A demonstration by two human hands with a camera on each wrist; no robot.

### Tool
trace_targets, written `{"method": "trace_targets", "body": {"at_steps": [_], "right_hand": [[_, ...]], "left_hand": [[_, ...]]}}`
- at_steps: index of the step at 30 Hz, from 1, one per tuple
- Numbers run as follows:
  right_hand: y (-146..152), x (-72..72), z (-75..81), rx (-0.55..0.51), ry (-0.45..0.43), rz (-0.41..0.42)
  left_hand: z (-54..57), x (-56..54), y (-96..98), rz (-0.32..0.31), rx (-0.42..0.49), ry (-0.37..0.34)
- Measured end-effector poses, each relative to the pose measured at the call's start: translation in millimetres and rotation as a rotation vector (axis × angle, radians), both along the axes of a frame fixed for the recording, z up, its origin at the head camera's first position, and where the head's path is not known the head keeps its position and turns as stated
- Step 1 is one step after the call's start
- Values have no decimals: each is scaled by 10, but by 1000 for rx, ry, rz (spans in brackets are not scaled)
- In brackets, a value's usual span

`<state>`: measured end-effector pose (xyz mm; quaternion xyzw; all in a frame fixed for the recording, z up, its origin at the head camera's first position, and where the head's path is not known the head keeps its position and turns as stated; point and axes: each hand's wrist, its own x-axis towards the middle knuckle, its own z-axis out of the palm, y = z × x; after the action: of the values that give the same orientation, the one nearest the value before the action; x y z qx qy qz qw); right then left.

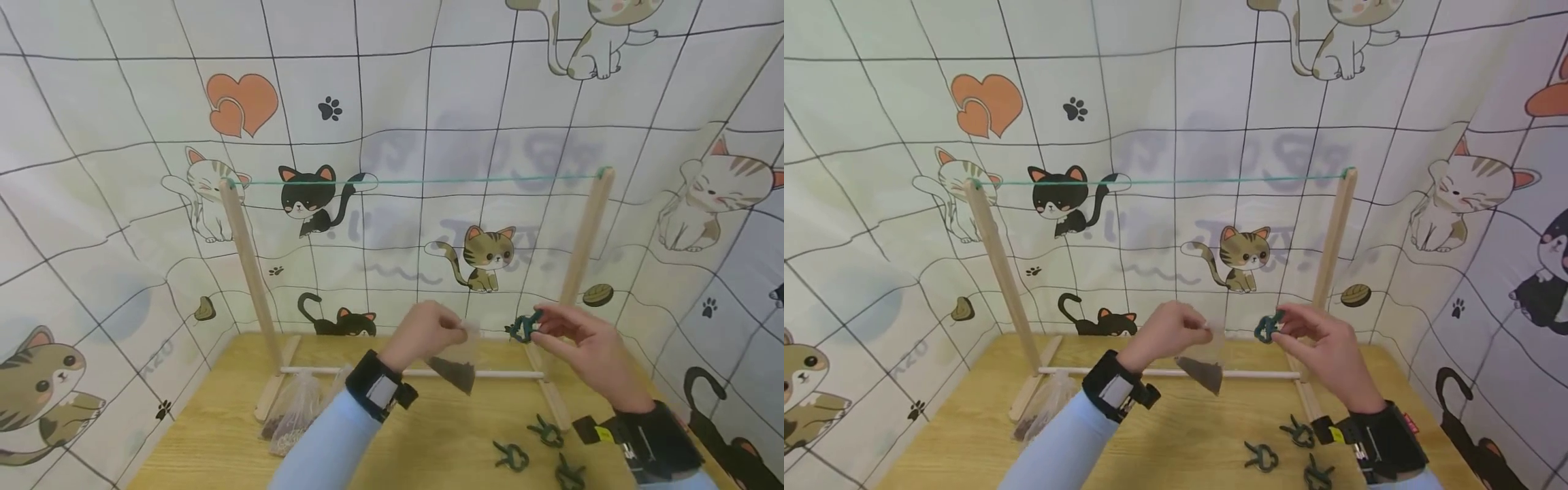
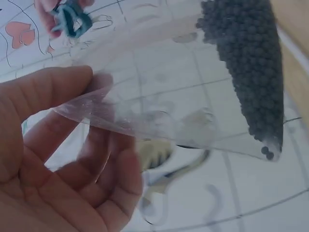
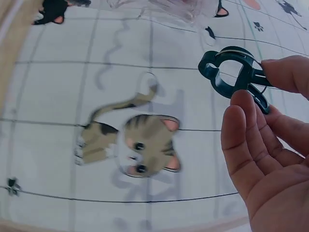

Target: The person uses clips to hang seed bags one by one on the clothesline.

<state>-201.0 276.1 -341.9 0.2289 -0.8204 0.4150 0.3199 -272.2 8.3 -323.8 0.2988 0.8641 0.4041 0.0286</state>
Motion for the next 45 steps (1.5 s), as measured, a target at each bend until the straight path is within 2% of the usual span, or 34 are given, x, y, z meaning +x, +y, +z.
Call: {"method": "trace_targets", "body": {"at_steps": [5, 9, 11, 15, 23, 28, 33, 39, 45], "right_hand": [[183, -90, 502, 89, 41, -93], [340, -133, 900, 120, 39, -160], [413, -162, 1075, 133, 28, -200], [523, -251, 1354, 144, 18, -267], [609, -373, 1744, 191, -6, -403], [608, -460, 1953, 158, -14, -446], [634, -558, 2053, 112, -66, -463], [627, -627, 2106, 147, -116, -510], [603, -682, 2124, 133, -173, -463]], "left_hand": [[387, -122, 257, -21, 3, 64], [648, -179, 430, -21, 101, 64], [740, -216, 508, -24, 161, 61], [868, -306, 651, -15, 257, 36], [975, -451, 913, 38, 358, -35], [1088, -509, 1056, 120, 348, -50], [1219, -581, 1225, 220, 319, -50], [1301, -622, 1353, 271, 295, -62], [1318, -633, 1431, 284, 278, -22]]}}
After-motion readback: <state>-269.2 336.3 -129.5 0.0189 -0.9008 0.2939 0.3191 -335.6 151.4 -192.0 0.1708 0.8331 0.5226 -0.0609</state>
